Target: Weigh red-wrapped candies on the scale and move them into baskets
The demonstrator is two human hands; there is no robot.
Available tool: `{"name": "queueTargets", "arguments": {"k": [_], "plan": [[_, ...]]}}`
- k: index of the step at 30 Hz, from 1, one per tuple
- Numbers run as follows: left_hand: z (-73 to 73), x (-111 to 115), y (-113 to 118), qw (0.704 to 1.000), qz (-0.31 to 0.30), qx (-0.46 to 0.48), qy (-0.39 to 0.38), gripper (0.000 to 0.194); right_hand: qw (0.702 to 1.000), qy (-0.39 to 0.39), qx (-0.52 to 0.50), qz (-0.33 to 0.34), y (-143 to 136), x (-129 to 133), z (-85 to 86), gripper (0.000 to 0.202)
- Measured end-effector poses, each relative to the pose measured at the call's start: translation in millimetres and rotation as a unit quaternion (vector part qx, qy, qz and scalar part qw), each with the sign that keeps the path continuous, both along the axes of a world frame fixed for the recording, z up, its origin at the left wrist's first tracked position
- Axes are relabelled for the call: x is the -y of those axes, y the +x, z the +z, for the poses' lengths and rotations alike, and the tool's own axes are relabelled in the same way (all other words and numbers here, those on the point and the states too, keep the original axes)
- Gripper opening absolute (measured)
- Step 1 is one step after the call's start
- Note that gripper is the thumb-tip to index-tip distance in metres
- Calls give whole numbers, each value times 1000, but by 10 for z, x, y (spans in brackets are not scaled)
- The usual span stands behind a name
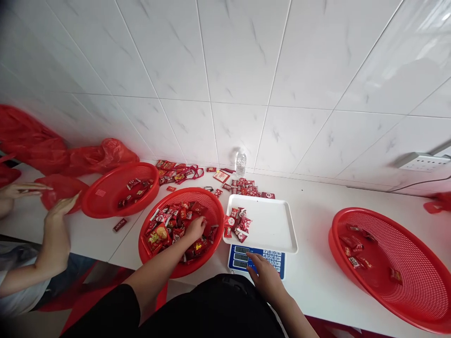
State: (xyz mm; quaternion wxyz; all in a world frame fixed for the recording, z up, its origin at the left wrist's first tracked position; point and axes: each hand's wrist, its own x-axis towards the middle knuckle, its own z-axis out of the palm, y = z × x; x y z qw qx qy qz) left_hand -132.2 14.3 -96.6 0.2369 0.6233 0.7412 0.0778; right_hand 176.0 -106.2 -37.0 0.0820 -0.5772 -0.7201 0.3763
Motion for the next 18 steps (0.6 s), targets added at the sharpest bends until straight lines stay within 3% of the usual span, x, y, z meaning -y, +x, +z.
{"name": "queueTargets", "arguments": {"k": [4, 8, 12, 15, 18], "plan": [[156, -58, 101, 998, 8, 40, 47, 30, 1000, 3, -4, -6, -5, 16, 4, 43], [390, -27, 385, 978, -1, 175, 115, 28, 1000, 4, -12, -3, -24, 1, -7, 43], [570, -7, 689, 960, -89, 245, 105, 30, 1000, 3, -13, -4, -36, -23, -17, 44], [618, -27, 817, 957, -165, 211, 108, 37, 1000, -1, -14, -7, -36, -25, -10, 45], [616, -34, 847, 966, -201, 88, 139, 41, 1000, -7, -21, -9, -25, -12, 4, 45]]}}
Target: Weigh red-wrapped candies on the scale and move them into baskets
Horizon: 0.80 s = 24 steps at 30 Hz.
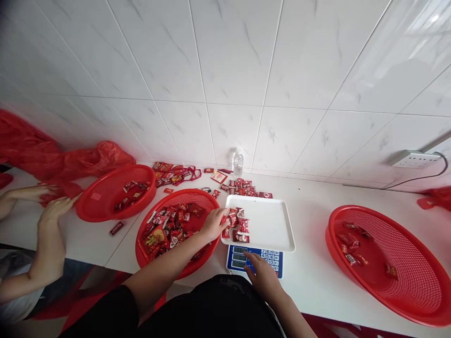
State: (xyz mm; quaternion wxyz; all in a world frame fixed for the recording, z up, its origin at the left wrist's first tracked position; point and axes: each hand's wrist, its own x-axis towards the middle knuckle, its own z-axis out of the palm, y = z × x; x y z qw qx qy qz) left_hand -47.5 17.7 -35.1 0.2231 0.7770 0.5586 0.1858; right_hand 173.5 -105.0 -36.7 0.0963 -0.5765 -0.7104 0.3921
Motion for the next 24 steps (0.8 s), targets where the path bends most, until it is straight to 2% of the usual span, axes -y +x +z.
{"name": "queueTargets", "arguments": {"k": [3, 7, 11, 18, 21, 24], "plan": [[-12, 36, -10, 994, -34, -104, 15, 35, 1000, 2, -7, -4, 15, 7, 6, 44], [1, 126, -15, 989, -65, -134, 12, 42, 1000, 17, -7, -5, 20, -52, -4, 44], [20, 183, -17, 989, -77, -122, -8, 50, 998, 57, 11, -12, -36, -214, -35, 44], [-65, 164, 86, 993, -66, -99, 2, 40, 995, 87, 37, 16, -237, -441, -141, 43], [-78, 178, 77, 998, -46, -49, 13, 39, 994, 102, 28, 22, -252, -462, -162, 44], [-96, 224, -83, 998, 4, 15, 54, 34, 991, 129, 24, 4, -242, -507, -157, 40]]}}
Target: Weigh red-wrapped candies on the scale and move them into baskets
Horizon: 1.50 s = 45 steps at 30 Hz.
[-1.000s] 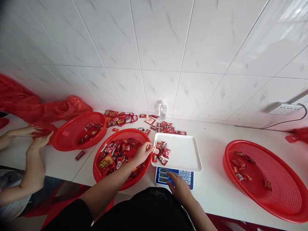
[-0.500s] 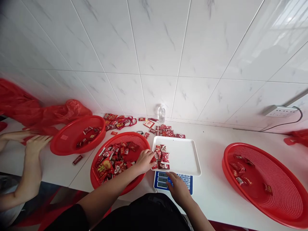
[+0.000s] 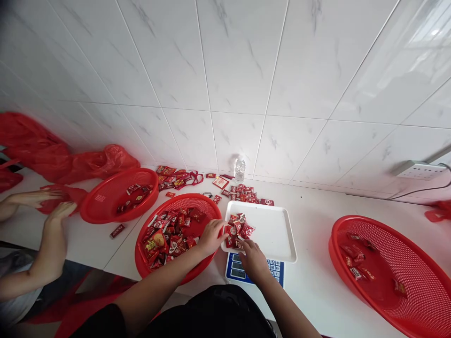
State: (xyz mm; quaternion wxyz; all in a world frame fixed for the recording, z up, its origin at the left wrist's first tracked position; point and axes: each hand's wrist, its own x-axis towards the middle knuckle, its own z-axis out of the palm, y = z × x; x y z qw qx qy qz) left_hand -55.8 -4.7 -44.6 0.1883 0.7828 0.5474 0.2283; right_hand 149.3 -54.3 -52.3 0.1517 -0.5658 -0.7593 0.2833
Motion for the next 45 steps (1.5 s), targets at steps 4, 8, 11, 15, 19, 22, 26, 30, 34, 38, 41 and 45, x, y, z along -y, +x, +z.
{"name": "queueTargets", "arguments": {"k": [4, 8, 11, 15, 19, 22, 26, 30, 34, 38, 41, 45], "plan": [[-142, 101, -397, 994, 112, 12, 7, 32, 997, 50, 31, -39, -90, -146, -11, 50], [-363, 229, -737, 983, 154, -44, -91, 39, 992, 64, 105, -18, -289, -343, -93, 70], [-452, 312, -846, 976, 164, -53, -133, 38, 987, 60, 145, 14, -384, -455, -168, 69], [-436, 377, -856, 973, 167, -41, -155, 35, 983, 86, 156, 46, -377, -507, -243, 62], [-373, 405, -818, 970, 169, -24, -172, 34, 983, 140, 113, 43, -304, -518, -278, 46], [-328, 409, -777, 974, 158, 2, -164, 31, 991, 128, 22, 33, -238, -553, -294, 36], [-256, 375, -693, 983, 137, 43, -119, 24, 992, 104, -65, 16, -145, -619, -302, 28], [-131, 275, -554, 990, 111, 66, -63, 24, 983, 81, -159, -50, -88, -669, -266, 27], [45, 97, -341, 998, 48, 50, -11, 25, 948, 36, -270, -162, -75, -686, -174, 36], [132, -129, -78, 1000, -29, -7, -5, 30, 882, -58, -389, -260, -77, -629, -64, 47], [78, -296, 105, 997, -61, -51, -21, 35, 825, -140, -467, -287, -59, -521, 6, 50], [-35, -492, 256, 995, -44, -43, -78, 27, 759, -223, -536, -296, -7, -348, 63, 45]]}}
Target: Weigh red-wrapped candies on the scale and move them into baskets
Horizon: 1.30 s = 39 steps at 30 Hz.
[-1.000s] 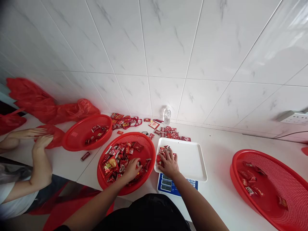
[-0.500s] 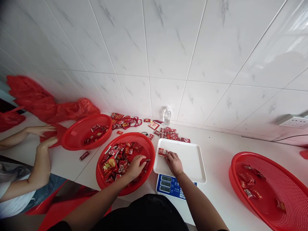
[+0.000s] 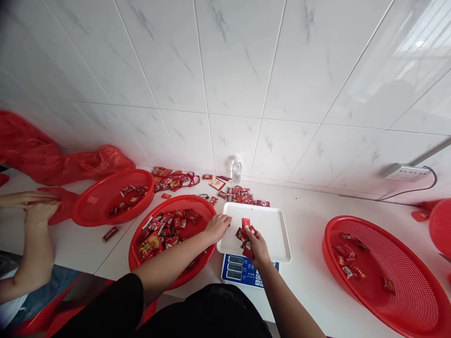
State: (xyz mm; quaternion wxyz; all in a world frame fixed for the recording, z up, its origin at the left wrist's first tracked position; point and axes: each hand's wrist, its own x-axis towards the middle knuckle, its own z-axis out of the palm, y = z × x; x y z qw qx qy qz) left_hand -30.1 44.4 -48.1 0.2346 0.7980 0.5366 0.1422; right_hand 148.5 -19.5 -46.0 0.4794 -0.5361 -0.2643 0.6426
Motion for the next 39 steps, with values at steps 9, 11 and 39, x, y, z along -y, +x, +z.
{"name": "queueTargets", "arguments": {"k": [9, 11, 39], "plan": [[100, -9, 192, 981, 69, 136, -118, 25, 991, -42, -126, 18, 57, 221, 57, 32], [180, 114, 256, 924, 96, 271, -252, 26, 988, -40, -144, 34, 51, 245, 75, 31], [398, 647, 182, 759, 197, 493, -377, 26, 951, -97, -293, -17, -80, 205, 96, 30]]}}
